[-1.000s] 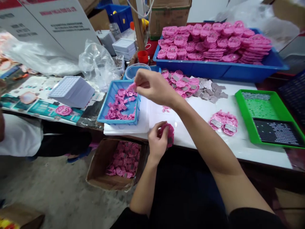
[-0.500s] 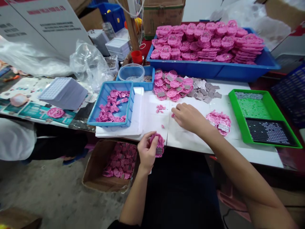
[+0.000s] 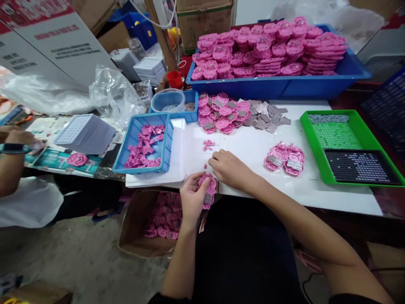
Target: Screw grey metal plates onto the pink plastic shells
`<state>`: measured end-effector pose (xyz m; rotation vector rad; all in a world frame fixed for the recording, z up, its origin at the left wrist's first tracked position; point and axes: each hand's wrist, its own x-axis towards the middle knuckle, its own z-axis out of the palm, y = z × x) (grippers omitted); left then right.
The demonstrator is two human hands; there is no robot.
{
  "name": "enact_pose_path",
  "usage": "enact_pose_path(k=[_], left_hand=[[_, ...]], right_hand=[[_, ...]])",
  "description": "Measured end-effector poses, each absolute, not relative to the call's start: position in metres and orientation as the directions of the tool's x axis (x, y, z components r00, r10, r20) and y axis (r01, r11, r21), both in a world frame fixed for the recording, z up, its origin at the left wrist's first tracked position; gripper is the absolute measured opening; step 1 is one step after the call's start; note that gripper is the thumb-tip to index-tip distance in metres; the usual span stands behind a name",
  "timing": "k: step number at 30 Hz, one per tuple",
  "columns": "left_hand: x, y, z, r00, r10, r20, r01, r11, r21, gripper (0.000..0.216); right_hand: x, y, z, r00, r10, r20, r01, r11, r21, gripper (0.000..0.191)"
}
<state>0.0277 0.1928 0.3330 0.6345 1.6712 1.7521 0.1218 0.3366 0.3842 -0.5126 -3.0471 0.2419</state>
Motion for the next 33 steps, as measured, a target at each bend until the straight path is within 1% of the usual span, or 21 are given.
enact_pose_path(k=[4,6,8,10,11,13,16,20,23,25,28,30,31,32,33], left_hand=[[0.028,0.192,0.333,-0.685,0.725,-0.075,-0.110,-0.002,0.994,0.035],[0.030,0.189,0.334,-0.704,0.707,-0.073,-0.107,-0.004,0.994,0.035],[0.033,0.185,0.334,-0.734,0.675,-0.071,-0.103,-0.008,0.995,0.035],[0.035,0.180,0.333,-0.761,0.645,-0.070,-0.105,-0.016,0.994,0.035],[0.036,0.178,0.332,-0.768,0.637,-0.070,-0.109,-0.022,0.994,0.035],[0.037,0.175,0.332,-0.766,0.639,-0.077,-0.121,-0.026,0.992,0.035],[0.035,0.174,0.332,-0.752,0.653,-0.090,-0.130,-0.013,0.991,0.036],[0.034,0.177,0.335,-0.738,0.667,-0.101,-0.122,0.015,0.992,0.036],[0.034,0.178,0.338,-0.736,0.672,-0.075,-0.084,0.020,0.996,0.036],[0.035,0.179,0.339,-0.738,0.672,-0.061,-0.059,0.025,0.998,0.039],[0.034,0.180,0.341,-0.730,0.679,-0.075,-0.060,0.046,0.997,0.045],[0.033,0.180,0.343,-0.718,0.690,-0.091,-0.064,0.064,0.996,0.042],[0.033,0.180,0.344,-0.714,0.694,-0.092,-0.059,0.072,0.996,0.040],[0.033,0.180,0.345,-0.713,0.695,-0.090,-0.049,0.079,0.996,0.037],[0.033,0.181,0.347,-0.715,0.694,-0.082,-0.035,0.081,0.996,0.035]], right_hand=[[0.118,0.343,0.385,-0.943,0.331,0.042,0.316,0.926,-0.205,0.021],[0.113,0.347,0.385,-0.959,0.276,0.065,0.253,0.937,-0.241,0.026],[0.105,0.351,0.385,-0.978,0.191,0.085,0.163,0.951,-0.263,0.033],[0.094,0.353,0.383,-0.989,0.120,0.085,0.095,0.962,-0.256,0.032],[0.087,0.353,0.381,-0.991,0.108,0.076,0.086,0.965,-0.246,0.029],[0.074,0.352,0.377,-0.992,0.117,0.056,0.101,0.967,-0.232,0.027],[0.061,0.349,0.371,-0.986,0.159,0.048,0.144,0.961,-0.236,0.030],[0.065,0.351,0.370,-0.988,0.153,0.031,0.141,0.960,-0.240,0.027],[0.072,0.354,0.373,-0.987,0.160,0.002,0.155,0.959,-0.236,0.025],[0.074,0.356,0.377,-0.982,0.189,-0.016,0.187,0.955,-0.228,0.024],[0.074,0.358,0.383,-0.964,0.264,-0.019,0.261,0.940,-0.220,0.029],[0.077,0.357,0.389,-0.954,0.299,-0.021,0.295,0.923,-0.247,0.029],[0.080,0.355,0.393,-0.952,0.306,-0.020,0.299,0.909,-0.290,0.027],[0.085,0.353,0.397,-0.951,0.309,-0.013,0.292,0.881,-0.372,0.023],[0.091,0.350,0.401,-0.950,0.313,-0.002,0.274,0.829,-0.488,0.020]])
